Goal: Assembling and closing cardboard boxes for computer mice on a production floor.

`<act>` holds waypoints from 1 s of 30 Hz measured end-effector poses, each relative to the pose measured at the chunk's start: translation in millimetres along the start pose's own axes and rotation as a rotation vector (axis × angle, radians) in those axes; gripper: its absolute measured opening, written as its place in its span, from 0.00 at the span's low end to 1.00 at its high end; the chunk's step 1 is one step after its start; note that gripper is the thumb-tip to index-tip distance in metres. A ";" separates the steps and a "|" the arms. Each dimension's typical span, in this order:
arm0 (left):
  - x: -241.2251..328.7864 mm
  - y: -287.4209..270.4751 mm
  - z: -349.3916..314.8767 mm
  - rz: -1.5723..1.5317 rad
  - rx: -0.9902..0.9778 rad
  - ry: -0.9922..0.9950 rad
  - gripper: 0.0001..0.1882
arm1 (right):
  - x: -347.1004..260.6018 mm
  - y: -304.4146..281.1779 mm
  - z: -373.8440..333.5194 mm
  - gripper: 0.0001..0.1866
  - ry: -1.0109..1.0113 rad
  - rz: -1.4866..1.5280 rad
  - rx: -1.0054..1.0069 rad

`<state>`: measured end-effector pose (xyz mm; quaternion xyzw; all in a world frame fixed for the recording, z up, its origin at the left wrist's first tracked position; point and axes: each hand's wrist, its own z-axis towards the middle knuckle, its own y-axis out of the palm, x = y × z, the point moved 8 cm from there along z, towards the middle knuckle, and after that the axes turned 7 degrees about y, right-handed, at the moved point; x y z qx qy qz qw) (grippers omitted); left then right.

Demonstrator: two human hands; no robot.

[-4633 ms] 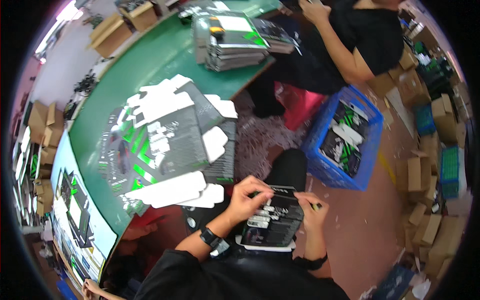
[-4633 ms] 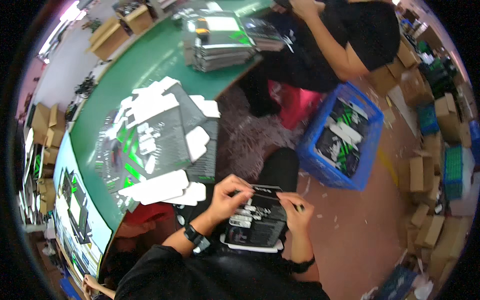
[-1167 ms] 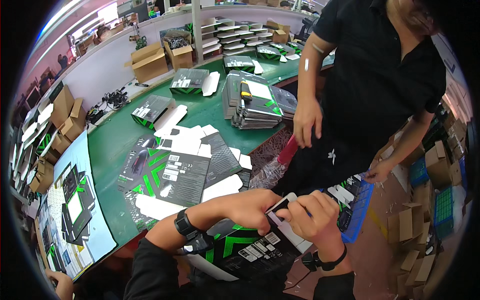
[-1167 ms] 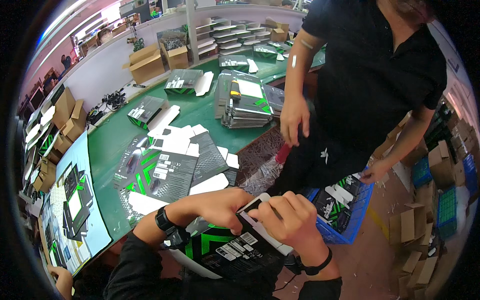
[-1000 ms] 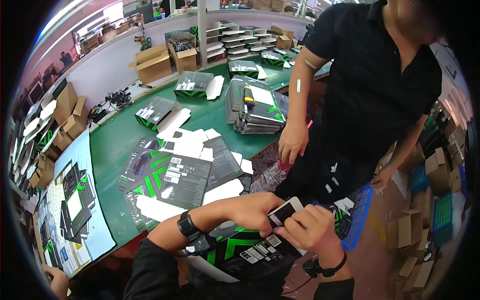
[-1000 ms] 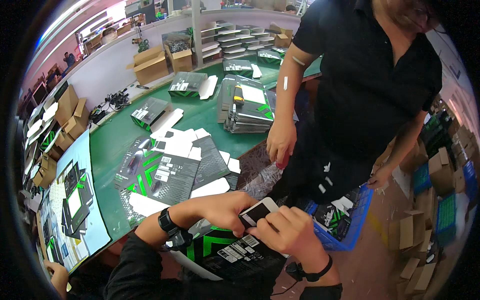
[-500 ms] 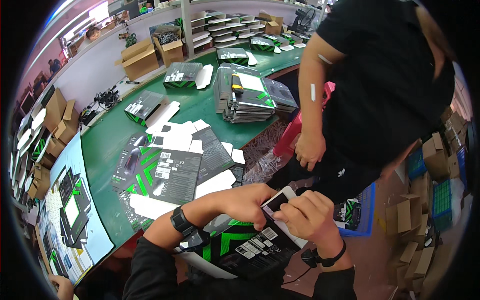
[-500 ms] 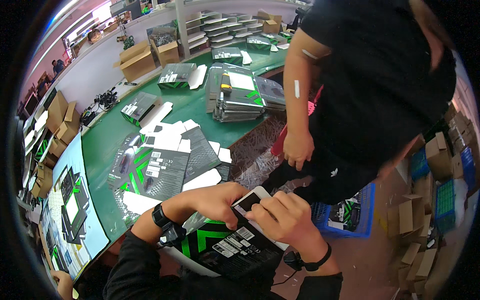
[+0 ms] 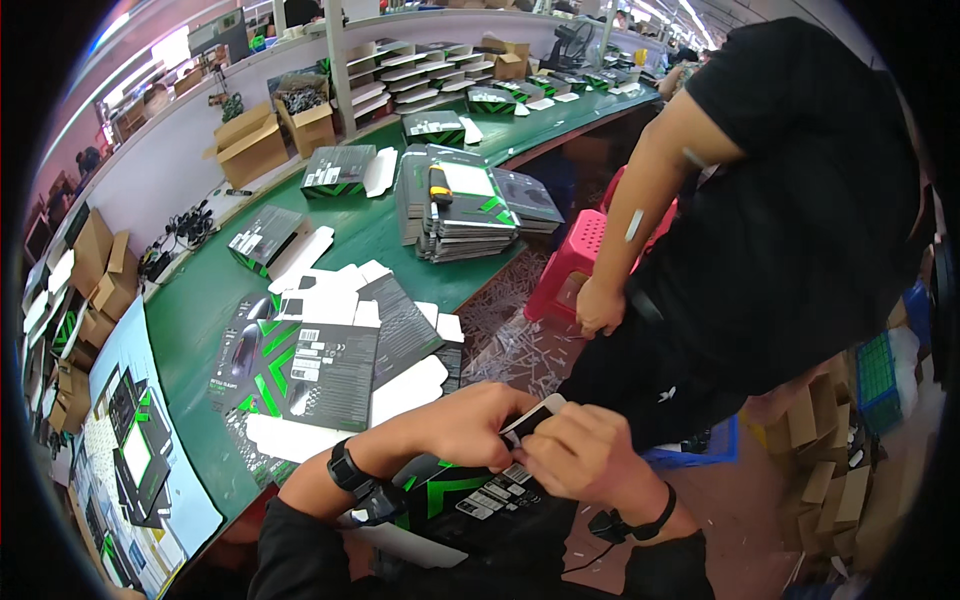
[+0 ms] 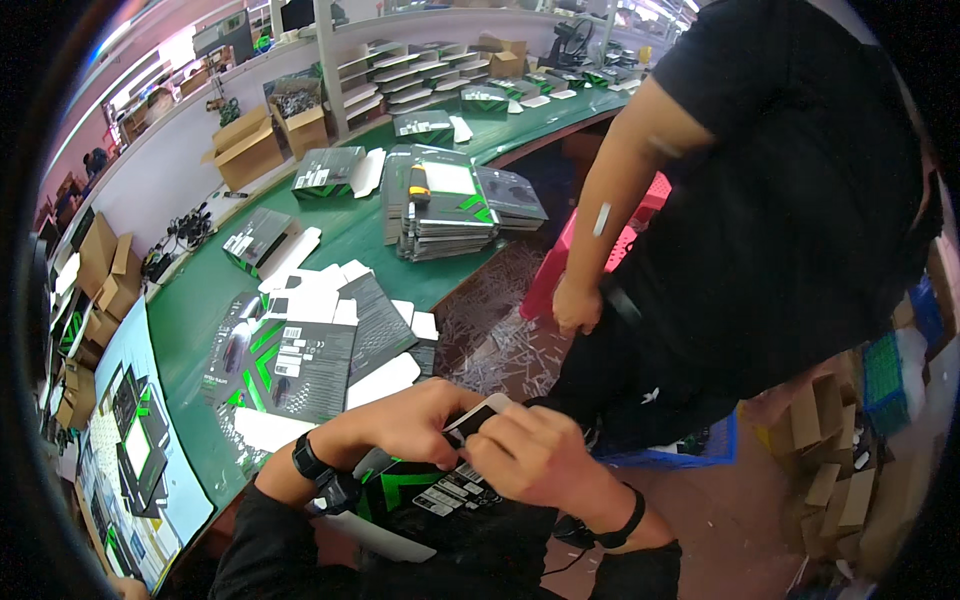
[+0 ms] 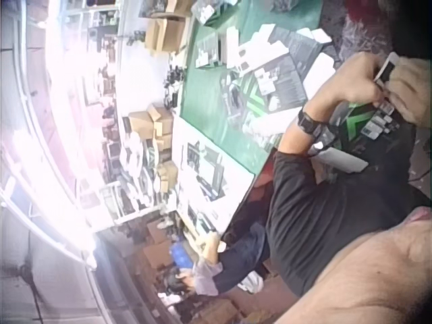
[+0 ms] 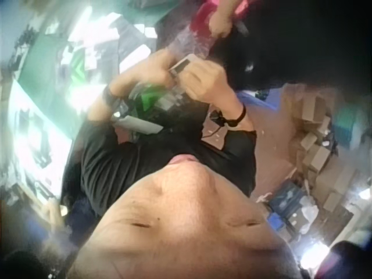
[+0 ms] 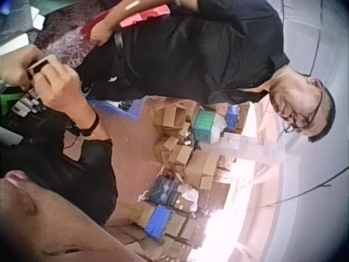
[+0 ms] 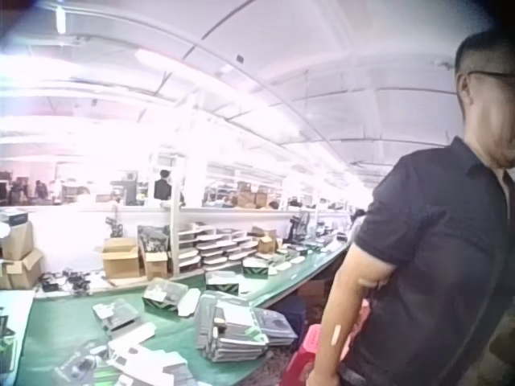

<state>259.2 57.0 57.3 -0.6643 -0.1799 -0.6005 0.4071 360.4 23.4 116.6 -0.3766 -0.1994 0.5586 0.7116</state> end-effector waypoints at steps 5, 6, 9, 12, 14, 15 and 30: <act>7.7 -2.8 -5.4 0.004 -0.035 0.000 0.26 | -4.2 -8.9 -5.8 0.10 -0.001 0.016 0.047; 8.3 -13.2 -10.5 -0.088 0.061 0.065 0.27 | -2.7 -21.7 -5.8 0.12 0.024 0.063 0.157; 0.0 -69.2 -39.8 -0.408 0.481 0.168 0.27 | 15.3 -57.8 -28.7 0.14 0.162 0.086 0.501; -52.1 -150.6 -88.1 -0.492 0.955 0.347 0.22 | 52.7 -69.5 -58.0 0.10 0.513 0.300 0.761; -84.3 -160.7 -112.8 -0.731 1.106 0.441 0.19 | 71.3 -51.2 -63.8 0.09 0.667 0.409 0.747; -119.8 -165.5 -129.8 -0.675 1.277 0.453 0.18 | 75.5 -37.4 -61.9 0.09 0.674 0.425 0.700; -69.7 69.2 -10.9 -1.953 -0.080 0.714 0.12 | 73.6 -1.2 30.5 0.07 0.528 0.316 0.571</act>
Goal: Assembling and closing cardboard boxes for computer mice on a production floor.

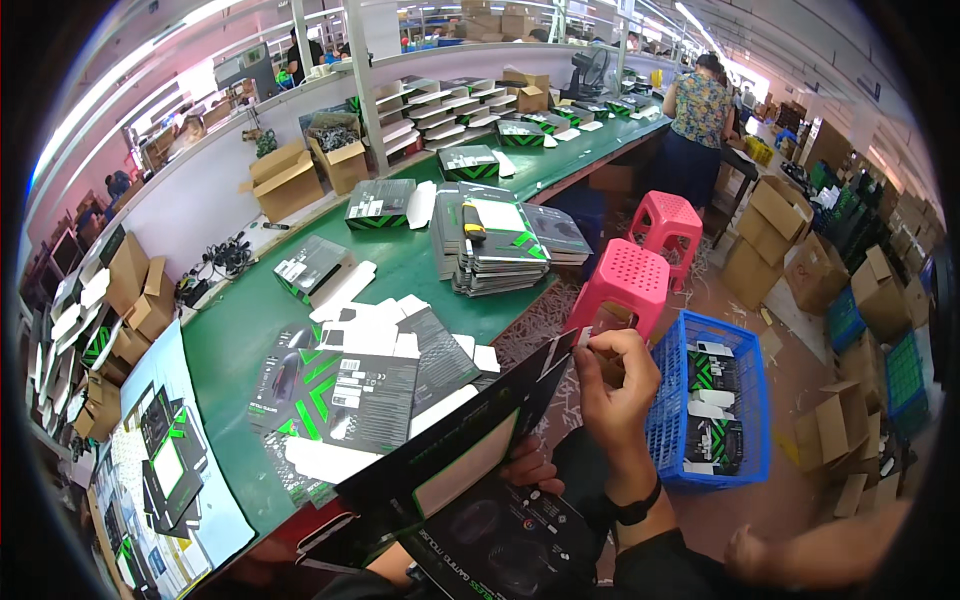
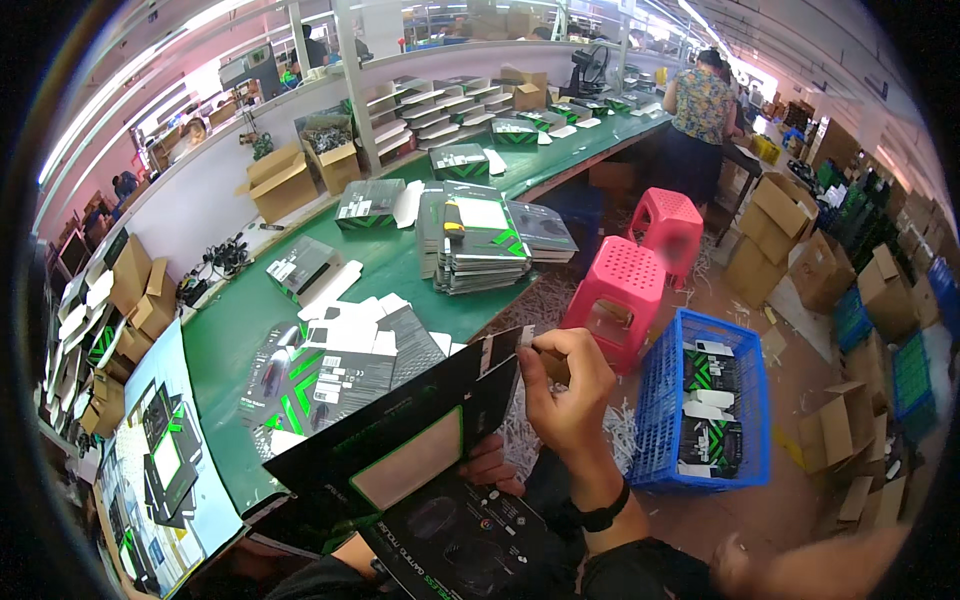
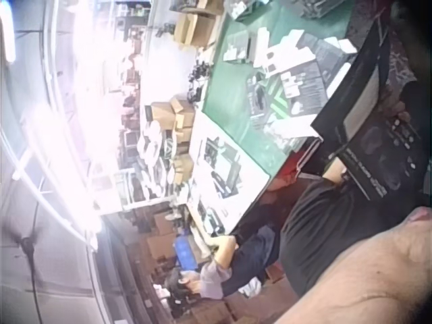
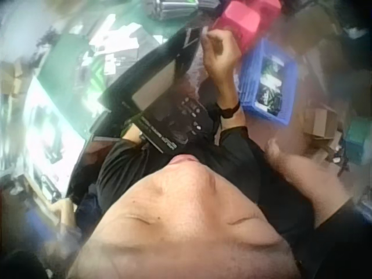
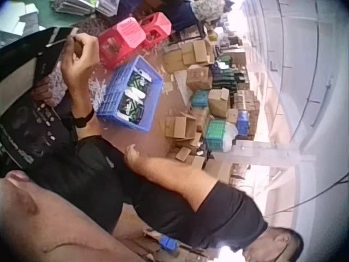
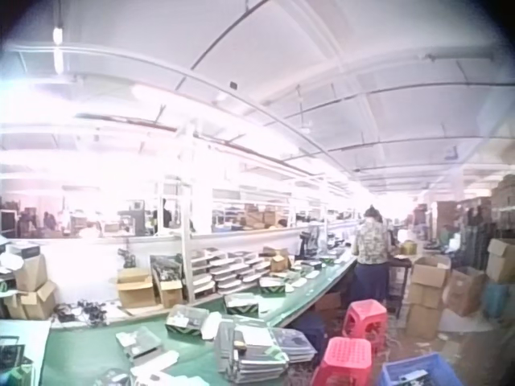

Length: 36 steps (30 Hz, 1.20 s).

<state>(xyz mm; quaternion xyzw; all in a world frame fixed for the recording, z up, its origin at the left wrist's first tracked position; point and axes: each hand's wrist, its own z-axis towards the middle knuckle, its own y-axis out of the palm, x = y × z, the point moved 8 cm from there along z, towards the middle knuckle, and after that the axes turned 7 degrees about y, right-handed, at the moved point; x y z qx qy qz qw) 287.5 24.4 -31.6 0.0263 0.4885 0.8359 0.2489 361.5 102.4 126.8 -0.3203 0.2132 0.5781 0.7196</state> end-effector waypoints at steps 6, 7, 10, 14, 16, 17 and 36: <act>-8.3 -18.7 -4.8 -0.098 -0.107 -0.026 0.11 | -10.4 -0.6 -1.5 0.09 -0.135 -0.015 0.082; -9.3 -18.9 -8.2 -0.076 -0.199 -0.082 0.12 | -13.0 1.7 -2.5 0.10 -0.176 -0.047 0.075; -14.7 -27.9 -8.6 -0.125 -0.087 0.029 0.11 | -8.2 -0.3 -0.8 0.14 -0.167 -0.049 0.045; -19.0 -18.4 -8.5 -0.132 -0.024 0.127 0.11 | -9.0 -4.4 0.4 0.17 -0.291 -0.021 -0.006; -19.8 -9.8 -7.4 -0.190 0.094 0.152 0.10 | -19.4 0.2 -2.5 0.19 -0.478 -0.095 -0.034; -11.4 -5.7 -13.8 -0.166 0.080 0.187 0.10 | -22.1 6.1 -3.1 0.19 -0.490 -0.055 -0.052; 40.1 62.8 23.3 -0.204 -0.514 0.101 0.08 | 8.3 -13.4 -36.6 0.09 -0.162 -0.034 -0.118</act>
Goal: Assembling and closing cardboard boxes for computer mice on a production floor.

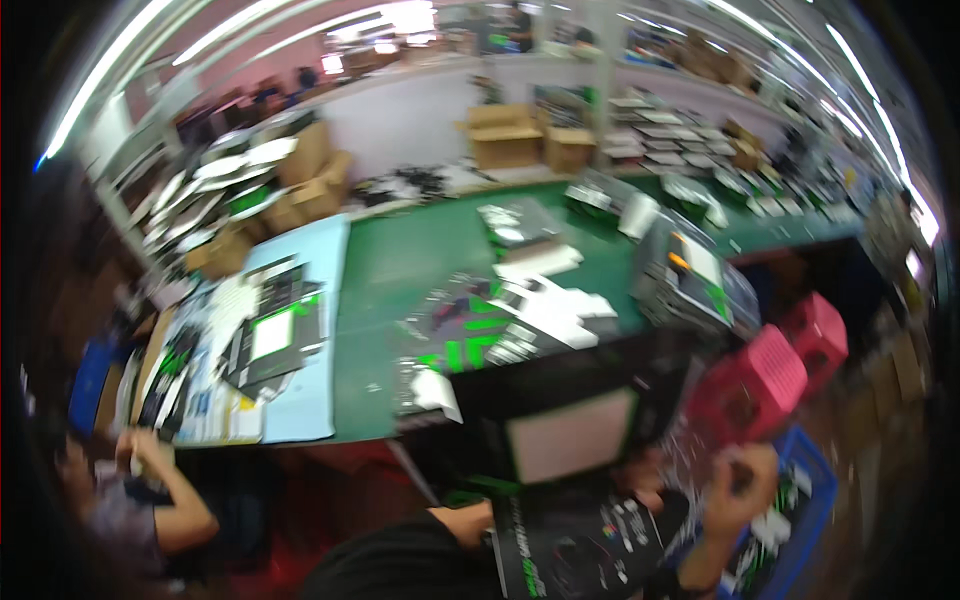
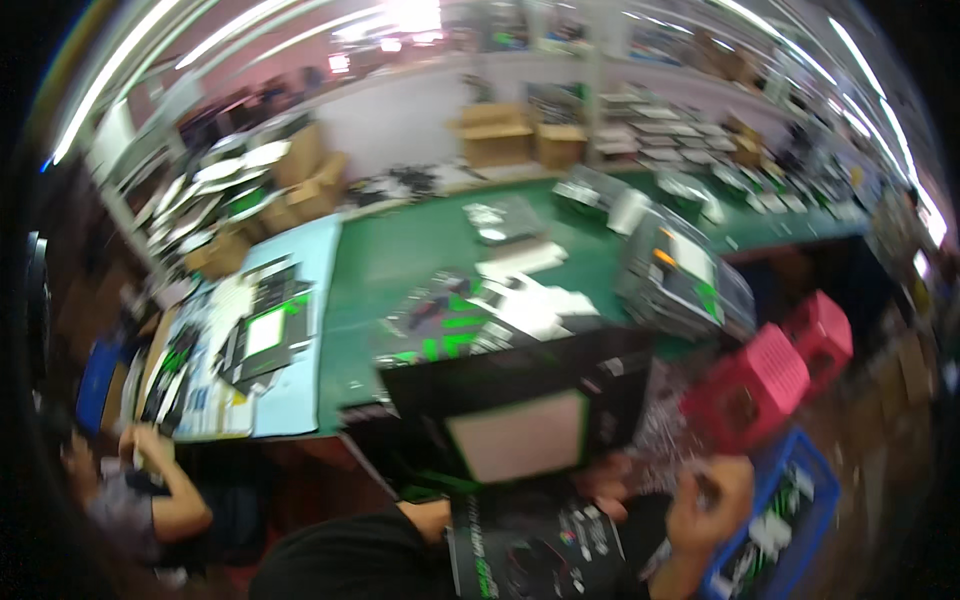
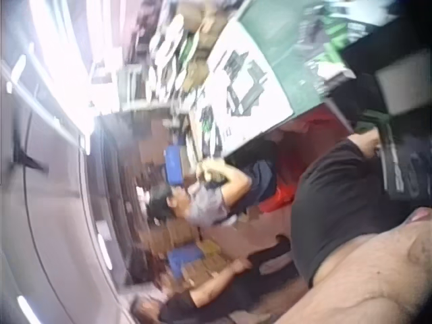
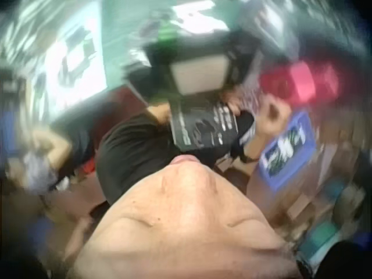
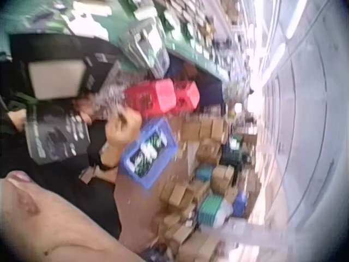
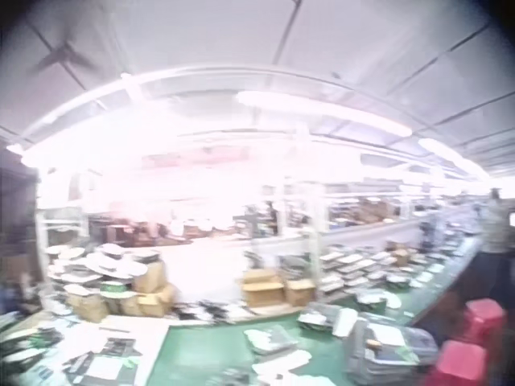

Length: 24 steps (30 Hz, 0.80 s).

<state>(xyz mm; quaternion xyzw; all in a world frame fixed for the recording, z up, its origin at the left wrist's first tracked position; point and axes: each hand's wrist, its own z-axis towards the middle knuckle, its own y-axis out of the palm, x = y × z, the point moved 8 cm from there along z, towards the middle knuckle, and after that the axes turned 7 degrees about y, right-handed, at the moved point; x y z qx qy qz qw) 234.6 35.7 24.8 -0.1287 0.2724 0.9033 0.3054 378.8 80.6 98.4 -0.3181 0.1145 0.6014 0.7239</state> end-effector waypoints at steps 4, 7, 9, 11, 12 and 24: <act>-16.6 -53.6 -26.3 -0.185 -0.177 -0.077 0.06 | 4.3 48.2 14.0 0.10 0.078 -0.025 -0.163; -16.0 -63.8 -24.7 -0.293 -0.035 -0.067 0.06 | 13.2 42.3 21.6 0.09 0.114 0.007 -0.126; -18.3 -55.3 -37.8 -0.300 0.043 -0.056 0.05 | 18.1 31.8 24.7 0.09 0.160 0.028 -0.091; -20.5 -48.0 -47.4 -0.265 0.109 -0.034 0.05 | 17.3 28.7 28.1 0.09 0.174 0.100 -0.036; -23.8 -56.0 -43.1 -0.245 0.140 -0.023 0.05 | 16.9 29.6 29.1 0.10 0.154 0.093 -0.040; -25.3 -45.5 -61.5 0.004 0.416 0.059 0.07 | 12.6 44.2 28.2 0.10 -0.091 -0.005 -0.085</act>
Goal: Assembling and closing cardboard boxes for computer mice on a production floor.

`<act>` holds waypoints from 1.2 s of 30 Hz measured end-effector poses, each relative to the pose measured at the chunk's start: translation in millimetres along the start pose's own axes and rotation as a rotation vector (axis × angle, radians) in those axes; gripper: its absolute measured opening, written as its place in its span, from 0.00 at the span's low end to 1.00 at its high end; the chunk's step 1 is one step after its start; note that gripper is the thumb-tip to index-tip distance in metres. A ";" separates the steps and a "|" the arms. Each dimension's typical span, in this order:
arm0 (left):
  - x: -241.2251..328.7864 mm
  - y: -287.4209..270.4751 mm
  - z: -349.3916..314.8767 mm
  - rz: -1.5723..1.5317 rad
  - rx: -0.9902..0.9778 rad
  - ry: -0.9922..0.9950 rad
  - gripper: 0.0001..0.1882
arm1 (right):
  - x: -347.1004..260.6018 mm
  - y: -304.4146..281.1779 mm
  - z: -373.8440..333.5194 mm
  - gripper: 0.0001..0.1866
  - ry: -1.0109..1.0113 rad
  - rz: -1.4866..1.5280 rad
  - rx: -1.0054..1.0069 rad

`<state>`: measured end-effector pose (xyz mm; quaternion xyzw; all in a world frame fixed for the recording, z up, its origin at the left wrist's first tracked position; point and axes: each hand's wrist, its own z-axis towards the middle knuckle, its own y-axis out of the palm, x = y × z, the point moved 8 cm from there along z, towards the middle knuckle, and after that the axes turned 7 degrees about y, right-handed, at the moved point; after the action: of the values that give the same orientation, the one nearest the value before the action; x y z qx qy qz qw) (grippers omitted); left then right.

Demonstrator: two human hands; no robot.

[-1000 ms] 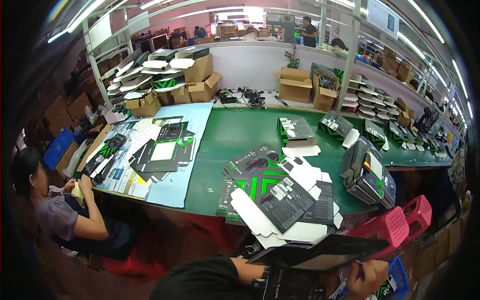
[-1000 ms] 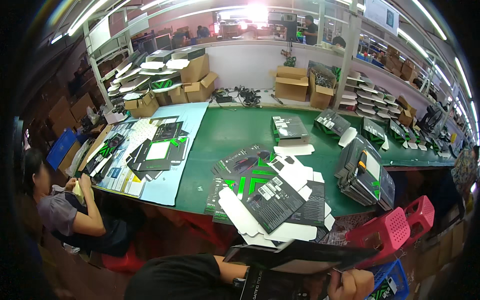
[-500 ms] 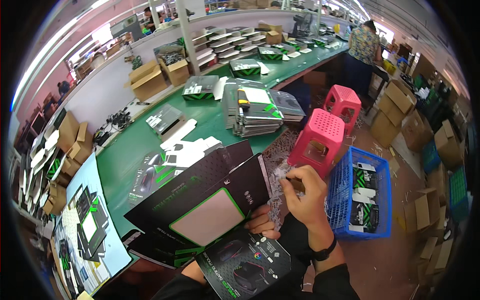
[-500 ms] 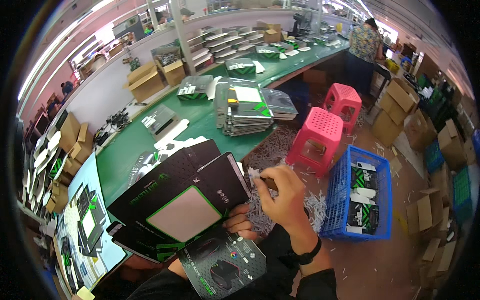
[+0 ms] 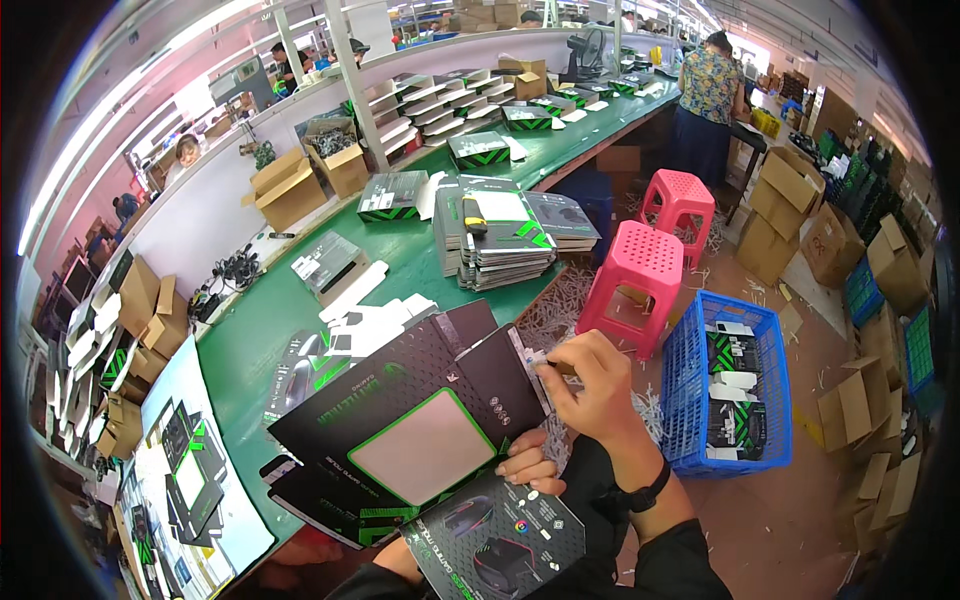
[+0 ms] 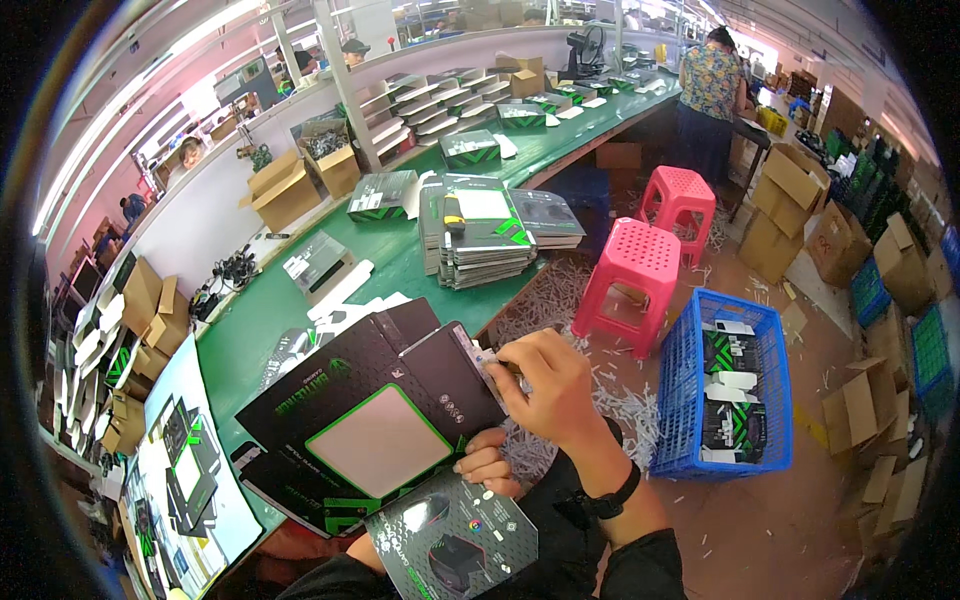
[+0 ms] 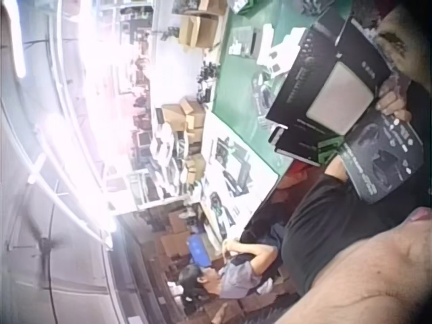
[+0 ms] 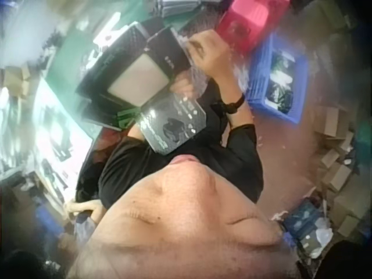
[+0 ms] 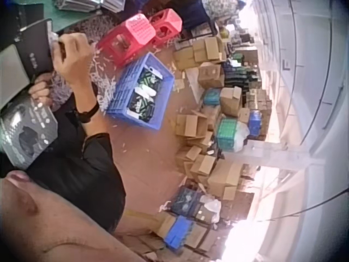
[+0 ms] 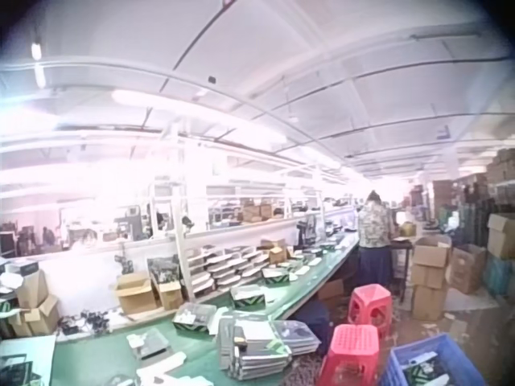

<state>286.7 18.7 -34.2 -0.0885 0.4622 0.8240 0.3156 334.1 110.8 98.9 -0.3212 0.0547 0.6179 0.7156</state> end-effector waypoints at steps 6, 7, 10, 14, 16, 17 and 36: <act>-1.9 -3.8 0.5 0.011 -0.055 -0.020 0.07 | 5.4 -2.2 -2.6 0.10 0.019 -0.014 0.017; -3.5 -5.2 2.1 0.005 -0.048 -0.023 0.07 | 6.6 -2.9 -3.3 0.10 0.018 -0.018 0.016; -2.2 -13.0 2.9 0.023 -0.012 0.007 0.06 | 15.2 -6.2 -3.4 0.10 0.071 -0.016 0.037; 3.1 -15.9 8.1 -0.015 -0.159 -0.001 0.05 | 15.3 2.7 2.5 0.10 0.080 0.006 0.013; 3.3 -4.4 8.1 -0.134 -0.259 -0.052 0.03 | 8.2 15.9 5.7 0.11 0.044 0.004 -0.027; 6.3 2.6 9.7 -0.169 -0.324 -0.075 0.03 | 5.4 20.7 5.5 0.12 -0.009 0.006 -0.052; 140.5 -93.5 3.9 1.184 0.136 0.391 0.16 | -47.8 4.1 -21.0 0.10 -0.400 -0.432 0.045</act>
<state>233.2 118.4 -159.5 0.0537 0.5336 0.7963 -0.2798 326.0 59.3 103.4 -0.1812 -0.1434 0.5009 0.8341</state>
